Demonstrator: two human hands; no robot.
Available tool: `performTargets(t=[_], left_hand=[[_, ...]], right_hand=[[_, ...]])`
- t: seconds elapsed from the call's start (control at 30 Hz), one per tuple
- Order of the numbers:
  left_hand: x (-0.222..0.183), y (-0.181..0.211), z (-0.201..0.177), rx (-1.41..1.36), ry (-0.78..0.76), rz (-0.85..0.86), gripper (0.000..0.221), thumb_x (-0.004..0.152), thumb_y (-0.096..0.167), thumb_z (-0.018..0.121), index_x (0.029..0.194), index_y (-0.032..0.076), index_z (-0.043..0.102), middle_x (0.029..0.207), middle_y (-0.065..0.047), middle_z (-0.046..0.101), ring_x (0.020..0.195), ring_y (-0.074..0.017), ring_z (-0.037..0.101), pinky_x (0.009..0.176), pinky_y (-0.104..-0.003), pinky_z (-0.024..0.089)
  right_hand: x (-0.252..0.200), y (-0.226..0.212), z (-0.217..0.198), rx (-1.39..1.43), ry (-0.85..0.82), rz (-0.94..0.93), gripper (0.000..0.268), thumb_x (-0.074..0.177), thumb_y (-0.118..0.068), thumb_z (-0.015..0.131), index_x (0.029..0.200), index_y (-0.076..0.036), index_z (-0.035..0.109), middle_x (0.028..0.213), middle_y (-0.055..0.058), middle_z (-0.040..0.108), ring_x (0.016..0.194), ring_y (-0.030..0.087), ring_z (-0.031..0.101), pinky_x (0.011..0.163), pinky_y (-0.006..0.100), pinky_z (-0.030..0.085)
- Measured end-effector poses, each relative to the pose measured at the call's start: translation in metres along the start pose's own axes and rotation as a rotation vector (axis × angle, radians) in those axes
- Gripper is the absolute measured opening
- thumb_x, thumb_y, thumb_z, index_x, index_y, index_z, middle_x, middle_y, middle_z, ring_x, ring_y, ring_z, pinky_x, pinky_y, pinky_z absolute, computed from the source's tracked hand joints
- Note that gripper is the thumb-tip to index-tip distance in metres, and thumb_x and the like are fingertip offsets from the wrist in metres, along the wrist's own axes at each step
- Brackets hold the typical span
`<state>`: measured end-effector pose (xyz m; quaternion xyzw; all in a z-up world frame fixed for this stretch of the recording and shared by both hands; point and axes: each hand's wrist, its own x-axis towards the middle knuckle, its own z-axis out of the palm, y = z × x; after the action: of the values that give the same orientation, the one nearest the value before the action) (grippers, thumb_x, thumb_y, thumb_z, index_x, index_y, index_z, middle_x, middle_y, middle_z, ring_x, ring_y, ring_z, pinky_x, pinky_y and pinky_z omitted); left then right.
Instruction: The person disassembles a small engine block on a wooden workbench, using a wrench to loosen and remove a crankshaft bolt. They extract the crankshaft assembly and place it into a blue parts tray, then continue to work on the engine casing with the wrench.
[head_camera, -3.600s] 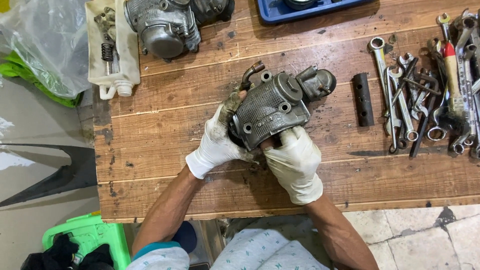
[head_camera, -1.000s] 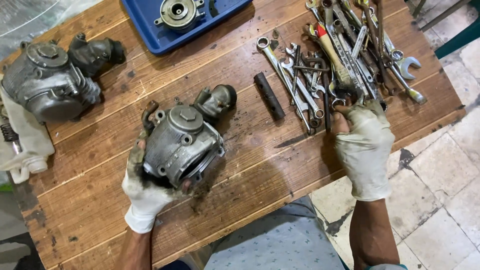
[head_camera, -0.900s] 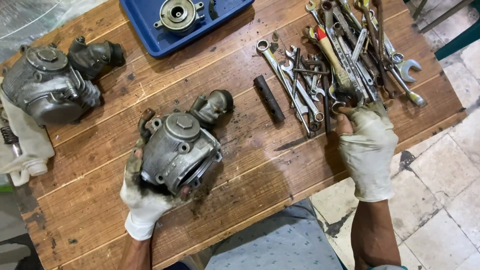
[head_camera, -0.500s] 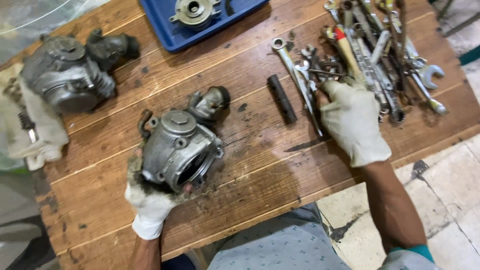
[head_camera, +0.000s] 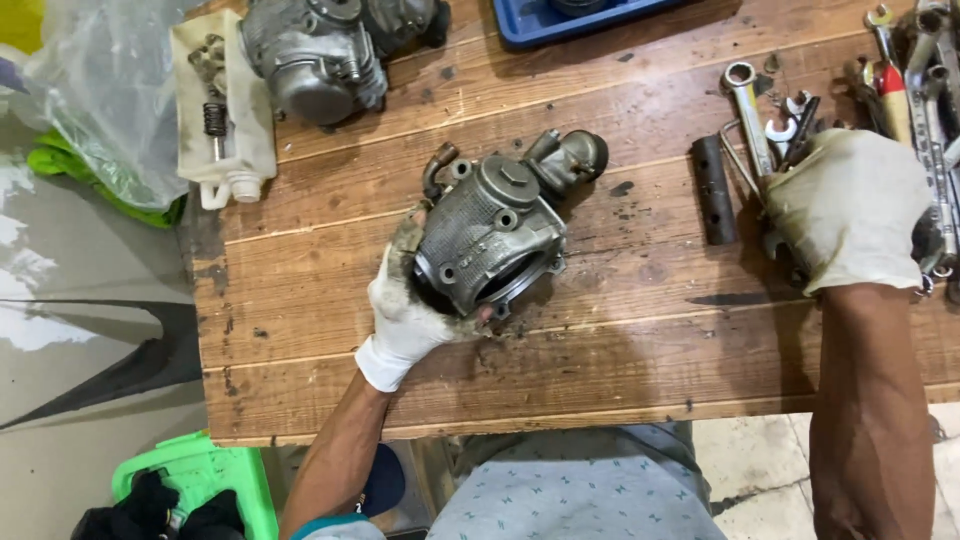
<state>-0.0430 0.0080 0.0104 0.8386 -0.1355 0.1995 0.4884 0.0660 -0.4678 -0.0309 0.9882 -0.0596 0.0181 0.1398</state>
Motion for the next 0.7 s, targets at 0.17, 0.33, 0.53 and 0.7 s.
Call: performTargets(t=[0.17,0.33,0.53,0.7], left_hand=[[-0.001,-0.003,-0.003,0.106,0.015,0.069,0.113,0.067,0.053,0.093,0.153,0.001,0.041,0.142,-0.019,0.061,0.128,-0.0297,0.068,0.116,-0.039,0.055],[0.002,-0.004,-0.001,0.111,0.028,0.156,0.108,0.072,0.052,0.092,0.151,-0.002,0.042,0.150,-0.022,0.054,0.139,-0.0372,0.060,0.120,-0.044,0.054],[0.004,0.001,-0.001,0.077,0.027,0.133,0.109,0.071,0.053,0.091,0.150,-0.006,0.042,0.148,-0.023,0.055,0.136,-0.0352,0.063,0.120,-0.042,0.053],[0.001,-0.004,-0.003,0.109,-0.013,0.120,0.114,0.070,0.051,0.093,0.156,0.002,0.036,0.154,-0.022,0.052,0.139,-0.0361,0.061,0.118,-0.044,0.054]], right_hand=[[-0.002,0.000,0.002,-0.064,-0.122,0.055,0.029,0.075,-0.041,0.058,0.081,-0.019,0.076,0.066,0.006,0.075,0.067,0.032,0.082,0.060,0.032,0.062],[-0.035,-0.019,-0.072,-1.310,0.034,-0.443,0.024,0.073,-0.004,0.038,0.067,-0.026,0.032,0.049,-0.018,0.019,0.046,-0.004,0.015,0.039,0.018,0.016],[-0.045,-0.012,-0.041,0.628,0.372,-0.019,0.024,0.107,-0.003,0.068,0.123,0.011,0.077,0.108,0.023,0.079,0.094,0.037,0.075,0.084,0.041,0.058],[-0.042,-0.005,-0.037,0.917,0.445,-0.130,0.022,0.119,0.002,0.052,0.132,0.016,0.064,0.123,0.029,0.072,0.105,0.038,0.069,0.087,0.044,0.055]])
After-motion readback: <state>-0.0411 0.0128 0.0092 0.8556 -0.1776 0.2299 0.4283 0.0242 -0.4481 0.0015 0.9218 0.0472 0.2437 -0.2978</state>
